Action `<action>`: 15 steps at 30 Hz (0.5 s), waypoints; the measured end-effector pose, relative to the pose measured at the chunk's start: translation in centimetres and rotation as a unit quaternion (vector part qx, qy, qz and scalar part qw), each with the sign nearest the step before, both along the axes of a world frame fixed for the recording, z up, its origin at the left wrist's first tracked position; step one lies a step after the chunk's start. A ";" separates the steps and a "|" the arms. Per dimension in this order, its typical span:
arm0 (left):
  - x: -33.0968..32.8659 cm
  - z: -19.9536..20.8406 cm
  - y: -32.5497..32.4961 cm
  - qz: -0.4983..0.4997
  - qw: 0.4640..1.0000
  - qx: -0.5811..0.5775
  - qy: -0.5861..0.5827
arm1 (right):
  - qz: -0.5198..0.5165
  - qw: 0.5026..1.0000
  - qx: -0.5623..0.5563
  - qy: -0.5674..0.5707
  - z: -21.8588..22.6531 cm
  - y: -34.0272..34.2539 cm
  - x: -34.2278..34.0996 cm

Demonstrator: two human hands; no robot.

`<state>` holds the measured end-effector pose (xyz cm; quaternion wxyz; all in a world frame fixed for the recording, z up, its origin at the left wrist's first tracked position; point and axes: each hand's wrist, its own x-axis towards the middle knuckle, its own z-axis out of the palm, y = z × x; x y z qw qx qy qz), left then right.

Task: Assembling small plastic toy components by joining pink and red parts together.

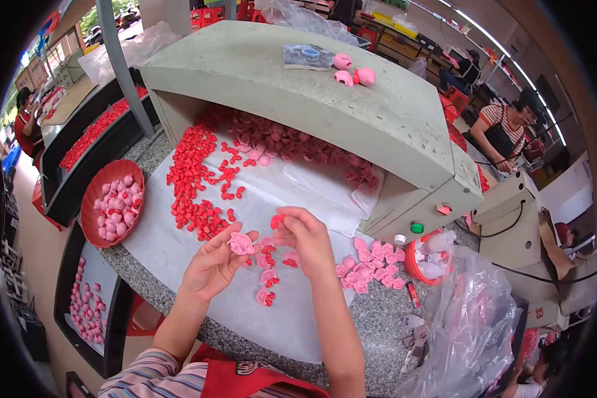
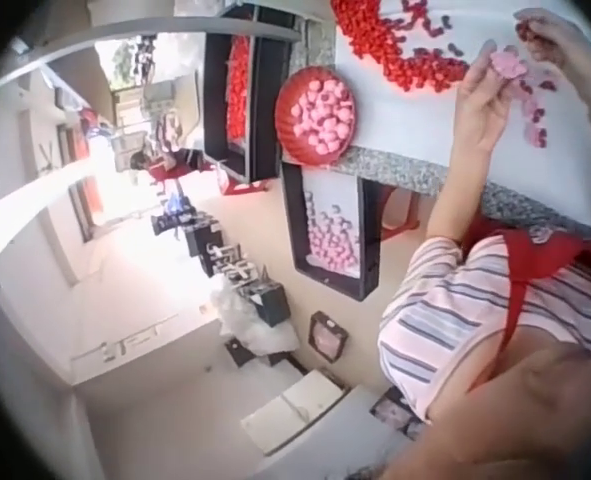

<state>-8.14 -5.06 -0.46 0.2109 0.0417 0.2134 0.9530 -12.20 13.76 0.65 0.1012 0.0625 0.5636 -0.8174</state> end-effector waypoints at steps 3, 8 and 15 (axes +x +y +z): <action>0.8 -0.3 1.6 -0.042 0.998 0.035 -0.021 | -0.023 0.999 -0.049 -0.005 1.6 1.5 5.1; 2.7 -0.4 4.4 0.029 0.996 -0.073 0.031 | -0.046 0.996 -0.018 0.071 2.6 1.3 9.6; 3.4 -0.8 6.4 0.089 0.977 -0.144 0.130 | -0.123 0.974 0.076 0.177 2.0 0.0 10.6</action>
